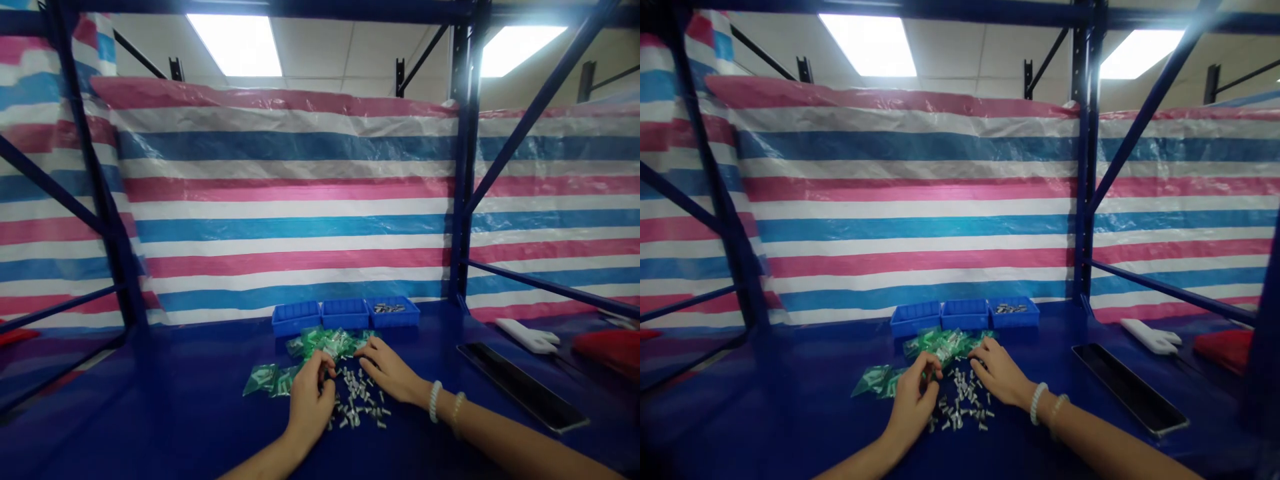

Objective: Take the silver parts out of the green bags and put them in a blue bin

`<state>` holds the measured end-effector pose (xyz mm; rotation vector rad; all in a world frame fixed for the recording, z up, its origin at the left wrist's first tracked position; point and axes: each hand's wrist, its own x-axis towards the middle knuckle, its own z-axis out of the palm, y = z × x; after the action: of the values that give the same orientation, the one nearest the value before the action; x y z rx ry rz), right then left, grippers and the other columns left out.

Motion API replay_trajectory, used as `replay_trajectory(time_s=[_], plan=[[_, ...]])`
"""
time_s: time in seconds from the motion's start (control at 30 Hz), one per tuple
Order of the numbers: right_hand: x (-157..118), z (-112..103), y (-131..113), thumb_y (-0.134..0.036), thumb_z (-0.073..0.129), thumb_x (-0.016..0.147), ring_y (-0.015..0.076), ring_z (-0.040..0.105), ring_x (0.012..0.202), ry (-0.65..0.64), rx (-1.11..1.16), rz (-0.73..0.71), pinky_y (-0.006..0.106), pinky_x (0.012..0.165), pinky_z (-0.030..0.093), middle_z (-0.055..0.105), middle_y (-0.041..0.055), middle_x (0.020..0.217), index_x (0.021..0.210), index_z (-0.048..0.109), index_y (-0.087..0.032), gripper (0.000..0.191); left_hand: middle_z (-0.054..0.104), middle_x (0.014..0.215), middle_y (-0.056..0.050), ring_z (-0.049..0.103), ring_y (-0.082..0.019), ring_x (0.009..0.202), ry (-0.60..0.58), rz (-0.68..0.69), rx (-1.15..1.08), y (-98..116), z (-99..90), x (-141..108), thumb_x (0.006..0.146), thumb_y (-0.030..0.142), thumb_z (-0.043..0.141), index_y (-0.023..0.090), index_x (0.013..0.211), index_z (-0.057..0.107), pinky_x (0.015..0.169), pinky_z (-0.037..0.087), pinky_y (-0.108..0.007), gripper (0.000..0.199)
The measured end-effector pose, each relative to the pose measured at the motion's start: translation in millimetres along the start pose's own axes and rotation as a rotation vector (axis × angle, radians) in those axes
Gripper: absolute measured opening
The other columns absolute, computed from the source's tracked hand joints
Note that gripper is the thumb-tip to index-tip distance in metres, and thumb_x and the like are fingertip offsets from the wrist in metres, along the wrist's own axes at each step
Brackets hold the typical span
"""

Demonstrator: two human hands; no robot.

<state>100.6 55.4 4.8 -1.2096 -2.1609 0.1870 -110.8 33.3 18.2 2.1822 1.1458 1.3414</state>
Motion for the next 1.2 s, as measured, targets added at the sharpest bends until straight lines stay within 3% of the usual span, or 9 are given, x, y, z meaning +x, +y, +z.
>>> replay_trajectory(time_s=[0.23,0.4,0.47,0.53,0.7,0.83,0.93,1.2], plan=[[-1,0,-3,-0.035,0.037,0.095,0.0228,0.054,0.092,-0.023,0.006,0.021,0.038,0.085,0.045,0.055,0.008,0.098,0.111,0.062,-0.023,0.032,0.054,0.063,0.002,0.049,-0.016,0.053,0.072,-0.052,-0.089,5,-4.7,-3,0.065,0.011,0.04,0.023,0.073,0.049,0.051,0.038,-0.027,0.017],[24,-23,14,-0.03,0.034,0.096,0.0236,0.053,0.1,0.156,-0.039,0.014,0.037,0.09,0.042,0.058,0.0096,0.103,0.111,0.06,-0.021,0.032,0.059,0.075,-0.001,0.056,-0.018,0.067,0.175,0.001,0.024,2,-31.4,18,0.071,0.011,0.039,0.022,0.083,0.052,0.063,0.046,-0.029,0.021],[40,-34,32,-0.023,0.036,0.094,0.0239,0.052,0.103,0.204,-0.157,0.052,0.037,0.093,0.04,0.059,0.0104,0.105,0.112,0.06,-0.018,0.03,0.062,0.085,-0.004,0.058,-0.021,0.082,0.111,0.081,0.241,-7,-45.2,42,0.074,0.011,0.039,0.021,0.087,0.055,0.075,0.046,-0.032,0.023],[54,-40,52,-0.016,0.037,0.09,0.0247,0.051,0.103,0.204,-0.261,0.124,0.037,0.092,0.039,0.06,0.0113,0.105,0.112,0.06,-0.016,0.032,0.063,0.102,-0.006,0.054,-0.023,0.101,-0.092,0.127,0.526,-21,-54.7,71,0.078,0.009,0.038,0.021,0.098,0.057,0.087,0.043,-0.036,0.031],[62,-29,83,-0.009,0.04,0.083,0.027,0.051,0.105,0.158,-0.337,0.209,0.041,0.088,0.038,0.059,0.0129,0.112,0.123,0.055,-0.019,0.045,0.062,0.115,-0.01,0.052,-0.029,0.11,-0.238,0.082,0.651,-66,-54.2,119,0.081,0.011,0.045,0.019,0.11,0.059,0.093,0.036,-0.05,0.034],[55,-13,84,-0.006,0.042,0.078,0.0257,0.047,0.115,0.103,-0.37,0.187,0.052,0.101,0.023,0.055,0.0084,0.122,0.135,0.043,-0.033,0.063,0.066,0.11,-0.007,0.055,-0.025,0.106,-0.316,0.073,0.671,-87,-48.9,123,0.083,0.009,0.042,0.023,0.107,0.061,0.096,0.035,-0.049,0.034],[53,-7,82,-0.003,0.039,0.077,0.0267,0.045,0.119,0.067,-0.394,0.187,0.059,0.103,0.014,0.052,0.0098,0.125,0.134,0.043,-0.035,0.065,0.067,0.106,-0.005,0.057,-0.023,0.104,-0.332,0.074,0.669,-92,-48.5,119,0.082,0.005,0.038,0.025,0.109,0.06,0.098,0.034,-0.048,0.04],[55,-11,86,-0.009,0.038,0.082,0.027,0.046,0.118,0.028,-0.354,0.188,0.061,0.101,0.015,0.052,0.0084,0.123,0.124,0.05,-0.034,0.05,0.069,0.099,-0.005,0.059,-0.021,0.098,-0.327,0.069,0.654,-96,-48.6,114,0.073,-0.004,0.033,0.026,0.108,0.06,0.099,0.034,-0.045,0.053]])
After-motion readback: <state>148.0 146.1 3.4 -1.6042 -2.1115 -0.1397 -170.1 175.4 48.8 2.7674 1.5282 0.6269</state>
